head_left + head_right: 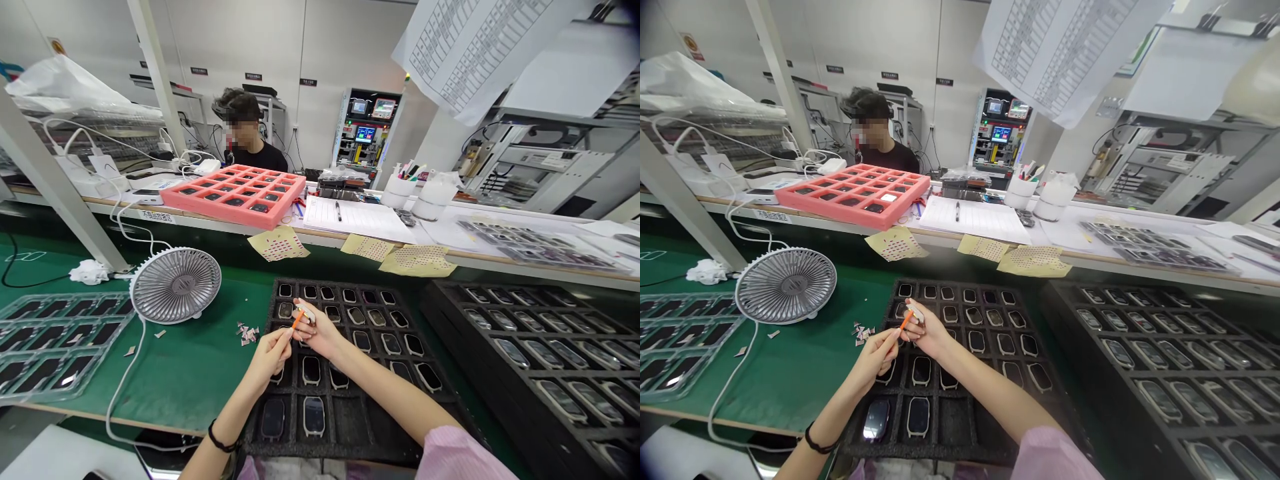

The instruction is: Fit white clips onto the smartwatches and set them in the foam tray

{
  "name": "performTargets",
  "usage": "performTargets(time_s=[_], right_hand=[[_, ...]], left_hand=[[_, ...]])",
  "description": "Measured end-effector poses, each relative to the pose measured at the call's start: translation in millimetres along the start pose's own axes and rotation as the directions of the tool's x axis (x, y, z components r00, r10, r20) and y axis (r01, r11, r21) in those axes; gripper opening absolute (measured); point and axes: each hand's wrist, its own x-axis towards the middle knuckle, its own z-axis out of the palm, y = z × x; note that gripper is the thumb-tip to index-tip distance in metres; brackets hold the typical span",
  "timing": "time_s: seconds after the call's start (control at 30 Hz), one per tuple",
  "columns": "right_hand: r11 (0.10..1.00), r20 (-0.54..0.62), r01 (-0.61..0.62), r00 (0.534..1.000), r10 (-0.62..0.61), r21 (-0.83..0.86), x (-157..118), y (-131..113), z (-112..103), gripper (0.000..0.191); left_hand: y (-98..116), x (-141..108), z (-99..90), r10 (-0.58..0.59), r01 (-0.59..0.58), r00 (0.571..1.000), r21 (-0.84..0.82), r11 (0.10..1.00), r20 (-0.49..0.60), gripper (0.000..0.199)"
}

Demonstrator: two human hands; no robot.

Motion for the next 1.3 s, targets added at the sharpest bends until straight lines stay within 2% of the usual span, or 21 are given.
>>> performTargets(time_s=[0.07, 0.3, 0.43, 0.5, 0.6, 0.67, 0.73, 0.8, 0.9, 0.93, 1.0, 1.07, 1.13, 1.23, 1.3], right_hand=[[1.000, -0.001, -0.010, 1.000, 0.010, 0.019, -0.8, 0.2, -0.3, 0.014], [0.999, -0.012, -0.019, 1.000, 0.020, 0.048, -4.9, 4.7, 2.9, 0.033], [1.000, -0.030, 0.001, 1.000, -0.001, 0.001, -7.0, 4.8, 3.6, 0.042], [0.998, -0.074, 0.058, 0.996, -0.059, -0.023, -7.7, 4.6, 3.6, 0.034], [0.986, -0.144, 0.135, 0.978, -0.148, -0.096, -8.0, 8.9, 5.6, 0.012], [0.956, -0.180, 0.159, 0.962, -0.206, -0.245, -7.5, 15.1, 7.8, 0.019], [0.890, -0.177, 0.174, 0.947, -0.269, -0.422, -6.1, 20.7, 8.5, 0.026], [0.803, -0.127, 0.206, 0.936, -0.329, -0.558, -3.4, 21.2, 5.1, 0.029], [0.572, -0.092, 0.226, 0.876, -0.474, -0.789, 3.4, 8.2, -10.5, 0.024], [0.470, -0.093, 0.193, 0.849, -0.520, -0.861, 6.1, 1.3, -18.0, 0.023], [0.347, -0.099, 0.120, 0.829, -0.551, -0.930, 11.3, -12.0, -33.5, 0.019], [0.255, -0.101, 0.049, 0.834, -0.543, -0.966, 15.2, -20.4, -46.7, 0.014], [0.154, -0.095, -0.016, 0.847, -0.524, -0.988, 16.9, -22.0, -54.5, 0.013], [-0.007, -0.059, -0.072, 0.868, -0.493, -0.997, 16.1, -17.3, -54.4, 0.017], [-0.112, -0.017, -0.081, 0.876, -0.482, -0.990, 15.4, -13.9, -48.3, 0.022]], left_hand=[[0.2, -2.0, 1.6, 0.005, -0.005, 1.000, -0.016, 1.000, -0.005, 0.053], [5.0, -7.9, 7.6, -0.017, 0.017, 1.000, -0.034, 0.999, -0.003, 0.052], [9.7, -6.9, 1.5, -0.029, 0.029, 1.000, -0.004, 1.000, -0.011, 0.053], [14.1, -4.8, -4.0, -0.016, 0.016, 0.998, 0.013, 1.000, -0.064, 0.052], [20.5, 0.2, -7.6, 0.051, -0.042, 0.989, 0.069, 0.997, -0.137, 0.050], [22.5, 3.8, -5.4, 0.117, -0.103, 0.986, 0.116, 0.988, -0.119, 0.048], [22.3, 6.2, -2.6, 0.139, -0.126, 0.986, 0.131, 0.983, -0.095, 0.047], [21.2, 6.4, -3.9, 0.096, -0.083, 0.990, 0.117, 0.990, -0.103, 0.046], [20.6, 2.4, -19.5, 0.051, -0.029, 0.984, 0.133, 0.991, -0.169, 0.043], [20.7, 0.2, -27.9, 0.077, -0.040, 0.976, 0.178, 0.983, -0.206, 0.043], [20.1, -4.8, -46.7, 0.168, -0.065, 0.947, 0.346, 0.936, -0.275, 0.042], [17.7, -10.1, -63.8, 0.253, -0.043, 0.913, 0.540, 0.841, -0.320, 0.041], [13.9, -15.2, -75.5, 0.275, 0.019, 0.902, 0.666, 0.746, -0.333, 0.038], [8.8, -21.1, -82.3, 0.241, 0.106, 0.907, 0.741, 0.663, -0.345, 0.034], [8.1, -23.3, -81.8, 0.235, 0.130, 0.904, 0.755, 0.643, -0.356, 0.033]])
